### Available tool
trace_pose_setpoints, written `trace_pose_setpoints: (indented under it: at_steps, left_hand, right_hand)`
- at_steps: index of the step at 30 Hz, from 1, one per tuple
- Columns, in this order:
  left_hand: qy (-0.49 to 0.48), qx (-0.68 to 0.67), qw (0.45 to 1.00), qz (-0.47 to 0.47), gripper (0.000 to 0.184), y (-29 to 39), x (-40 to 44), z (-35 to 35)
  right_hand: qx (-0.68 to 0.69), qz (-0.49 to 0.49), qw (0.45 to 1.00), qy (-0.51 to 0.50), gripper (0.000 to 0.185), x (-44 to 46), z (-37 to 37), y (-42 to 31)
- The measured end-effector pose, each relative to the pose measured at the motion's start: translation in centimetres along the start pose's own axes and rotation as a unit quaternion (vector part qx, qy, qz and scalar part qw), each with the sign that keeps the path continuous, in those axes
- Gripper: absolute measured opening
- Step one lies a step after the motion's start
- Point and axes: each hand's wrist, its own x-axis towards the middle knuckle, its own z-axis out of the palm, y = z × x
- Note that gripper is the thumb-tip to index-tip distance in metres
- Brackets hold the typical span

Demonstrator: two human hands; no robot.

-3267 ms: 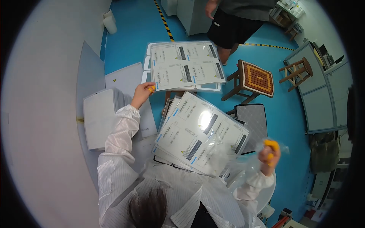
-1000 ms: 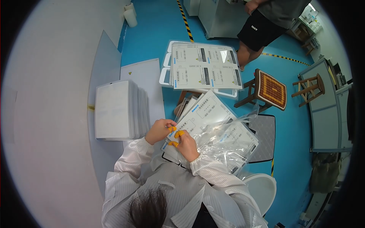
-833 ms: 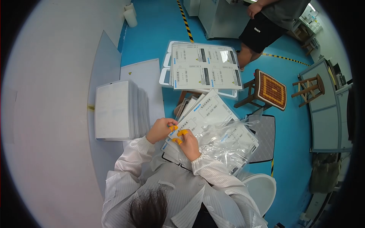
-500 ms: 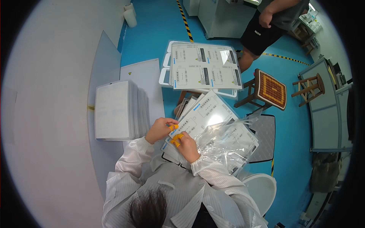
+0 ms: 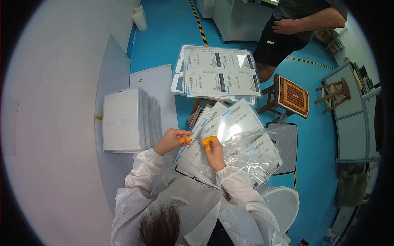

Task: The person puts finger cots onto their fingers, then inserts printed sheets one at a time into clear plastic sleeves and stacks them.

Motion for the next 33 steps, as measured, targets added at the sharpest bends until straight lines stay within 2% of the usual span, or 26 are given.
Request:
trace_pose_setpoints:
  at_steps: [11,17,19,20,22,28,30,31,33]
  left_hand:
    - [-0.017,0.030,0.998,0.058,0.042,0.0,1.2,2.4]
    - [0.042,0.053,0.996,0.056,0.038,-1.1,1.6,2.0]
    - [0.055,0.056,0.996,0.046,0.037,-1.5,1.7,1.7]
    - [0.051,0.048,0.997,0.031,0.037,-1.7,1.8,1.6]
    - [0.046,0.040,0.998,0.016,0.036,-1.7,2.0,1.6]
    - [0.025,0.050,0.998,0.005,0.035,-0.9,1.7,0.3]
    - [-0.039,0.013,0.999,0.001,0.039,-0.7,1.4,-0.7]
    - [-0.039,0.014,0.999,0.002,0.039,-0.1,1.2,-1.0]
    - [-0.120,0.088,0.988,0.028,0.046,1.3,1.1,-1.6]
  right_hand:
    - [0.000,0.012,0.999,-0.035,0.008,-0.6,-0.2,0.0]
    - [0.067,0.035,0.994,0.079,0.013,0.2,-4.1,1.3]
    - [0.313,-0.034,0.931,0.186,0.020,1.2,-5.9,1.5]
    - [0.312,-0.033,0.931,0.187,0.020,1.4,-6.9,1.3]
    - [0.466,-0.021,0.876,0.123,0.020,1.3,-8.4,0.7]
    - [0.385,-0.021,0.916,0.109,0.017,1.2,-7.0,2.3]
    - [0.376,-0.011,0.919,0.116,0.014,1.3,-6.7,2.5]
    - [0.370,-0.012,0.922,0.114,0.012,1.3,-6.6,2.5]
    - [0.362,-0.013,0.925,0.114,0.009,1.2,-6.4,2.4]
